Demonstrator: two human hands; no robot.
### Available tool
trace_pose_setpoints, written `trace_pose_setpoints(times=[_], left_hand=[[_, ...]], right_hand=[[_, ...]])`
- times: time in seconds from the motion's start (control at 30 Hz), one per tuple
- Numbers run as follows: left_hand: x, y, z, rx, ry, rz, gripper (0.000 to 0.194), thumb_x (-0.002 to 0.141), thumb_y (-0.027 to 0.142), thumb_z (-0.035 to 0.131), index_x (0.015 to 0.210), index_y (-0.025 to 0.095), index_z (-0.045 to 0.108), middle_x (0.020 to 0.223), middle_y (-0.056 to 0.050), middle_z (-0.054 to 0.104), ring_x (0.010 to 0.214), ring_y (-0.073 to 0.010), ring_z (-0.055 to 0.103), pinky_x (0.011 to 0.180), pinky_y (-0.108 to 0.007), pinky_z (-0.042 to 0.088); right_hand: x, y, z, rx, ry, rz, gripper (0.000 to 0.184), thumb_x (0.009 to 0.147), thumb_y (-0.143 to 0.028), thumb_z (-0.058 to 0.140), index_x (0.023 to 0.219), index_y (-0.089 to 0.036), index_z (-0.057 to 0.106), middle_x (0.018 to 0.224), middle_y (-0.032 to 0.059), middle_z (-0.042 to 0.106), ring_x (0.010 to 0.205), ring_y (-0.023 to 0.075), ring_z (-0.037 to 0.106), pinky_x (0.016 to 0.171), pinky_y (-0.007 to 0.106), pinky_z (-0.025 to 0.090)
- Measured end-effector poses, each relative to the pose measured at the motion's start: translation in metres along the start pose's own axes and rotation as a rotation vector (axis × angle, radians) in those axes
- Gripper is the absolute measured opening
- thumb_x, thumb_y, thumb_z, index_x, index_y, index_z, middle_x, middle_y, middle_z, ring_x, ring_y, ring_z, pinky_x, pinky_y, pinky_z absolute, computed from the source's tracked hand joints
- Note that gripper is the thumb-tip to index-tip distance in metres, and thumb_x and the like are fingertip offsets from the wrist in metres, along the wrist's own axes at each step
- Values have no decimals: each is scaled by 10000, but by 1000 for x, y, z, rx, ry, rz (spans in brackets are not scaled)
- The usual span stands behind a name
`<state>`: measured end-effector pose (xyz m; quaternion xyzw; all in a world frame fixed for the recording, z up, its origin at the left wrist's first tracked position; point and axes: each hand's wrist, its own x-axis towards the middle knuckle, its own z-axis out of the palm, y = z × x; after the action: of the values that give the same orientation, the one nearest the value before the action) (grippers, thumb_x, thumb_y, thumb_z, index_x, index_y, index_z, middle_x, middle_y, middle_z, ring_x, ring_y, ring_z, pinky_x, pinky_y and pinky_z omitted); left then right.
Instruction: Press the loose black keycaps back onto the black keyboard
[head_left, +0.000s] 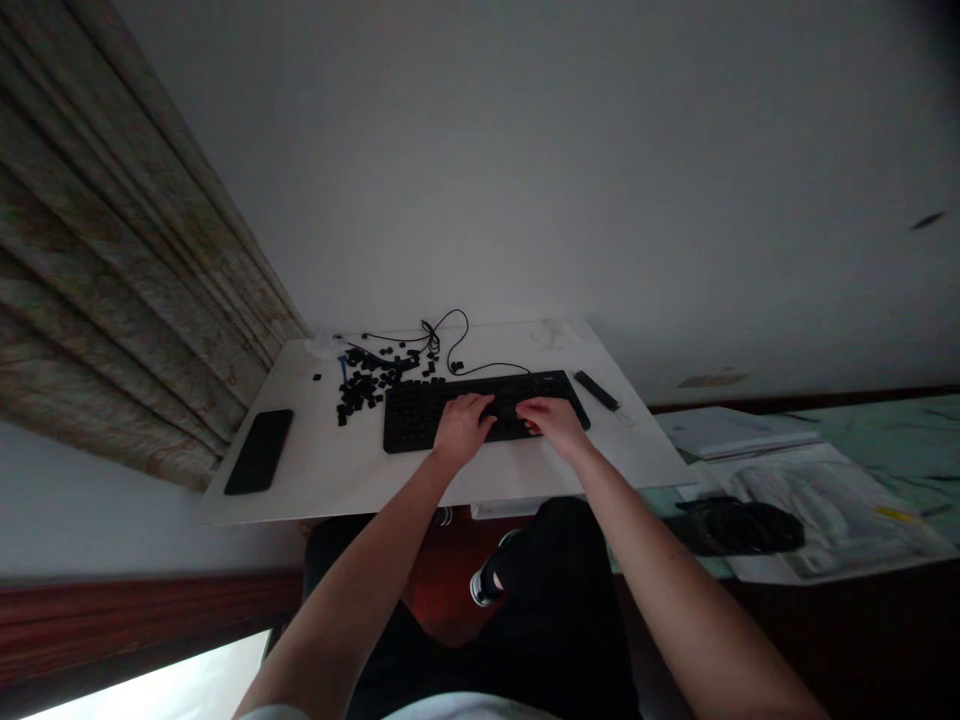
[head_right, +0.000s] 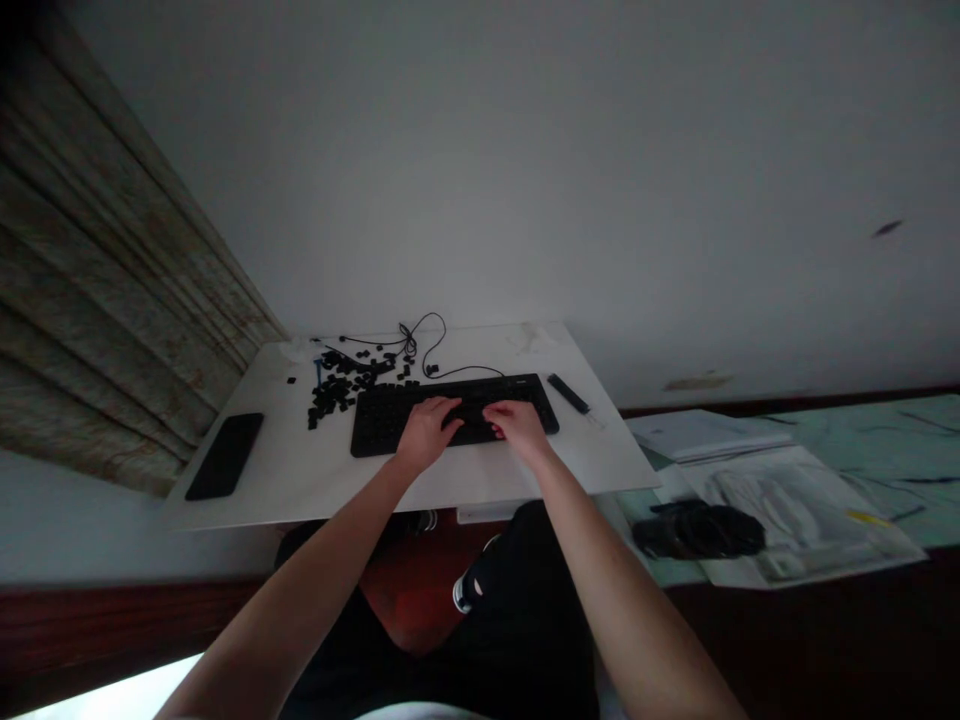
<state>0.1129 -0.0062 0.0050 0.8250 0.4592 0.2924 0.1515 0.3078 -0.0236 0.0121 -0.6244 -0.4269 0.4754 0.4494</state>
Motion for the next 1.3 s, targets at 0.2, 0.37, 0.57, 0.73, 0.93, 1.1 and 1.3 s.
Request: trace_pose_setpoints(times=[0.2, 0.37, 0.57, 0.73, 0.93, 1.1, 1.3], left_hand=[[29, -9, 12, 30, -74, -124, 204, 916, 167, 583, 1071, 196, 713, 1142, -72, 693, 1091, -216, 619, 1029, -402, 423], [38, -9, 19, -3, -122, -181, 175, 923, 211, 584, 989, 228, 744, 1092, -48, 714, 1088, -218, 611, 1022, -398, 411], [51, -5, 17, -6, -198, -273, 163, 898, 334, 629, 949, 265, 767, 1088, -37, 711, 1109, -244, 589, 1003, -419, 397], [58, 3, 15, 54, -271, -328, 190, 876, 381, 639, 962, 282, 777, 1119, -52, 706, 1128, -268, 566, 985, -432, 390], [62, 7, 14, 98, -292, -347, 194, 872, 386, 629, 942, 283, 778, 1101, -63, 708, 1107, -273, 565, 964, -436, 401], [62, 9, 15, 110, -290, -369, 222, 860, 437, 643, 938, 279, 777, 1112, -58, 707, 1117, -276, 564, 961, -429, 400], [64, 9, 15, 92, -291, -389, 227, 862, 438, 638, 903, 265, 778, 1107, -64, 718, 1118, -284, 573, 952, -431, 396]], right_hand=[[42, -3, -15, -219, -56, 33, 148, 692, -271, 788, 727, -131, 755, 526, 23, 619, 472, 109, 509, 410, 212, 357], [56, -3, -13, -309, -105, 42, 156, 671, -278, 813, 685, -131, 766, 447, 11, 569, 423, 106, 467, 388, 226, 298], [63, -5, -14, -322, -130, 92, 103, 641, -230, 828, 667, -147, 773, 489, 35, 614, 442, 114, 475, 398, 239, 307], [66, -9, -16, -306, -145, 118, 110, 596, -209, 851, 656, -165, 770, 479, 24, 604, 456, 115, 476, 410, 236, 327], [71, -11, -16, -350, -147, 160, 74, 601, -180, 834, 639, -169, 771, 454, 11, 577, 430, 105, 453, 395, 234, 285], [75, -12, -17, -387, -165, 183, 97, 590, -200, 842, 664, -179, 782, 436, -4, 551, 421, 100, 440, 391, 230, 251], [77, -9, -17, -414, -175, 183, 87, 608, -210, 835, 662, -167, 781, 382, -21, 491, 394, 90, 399, 389, 231, 232]])
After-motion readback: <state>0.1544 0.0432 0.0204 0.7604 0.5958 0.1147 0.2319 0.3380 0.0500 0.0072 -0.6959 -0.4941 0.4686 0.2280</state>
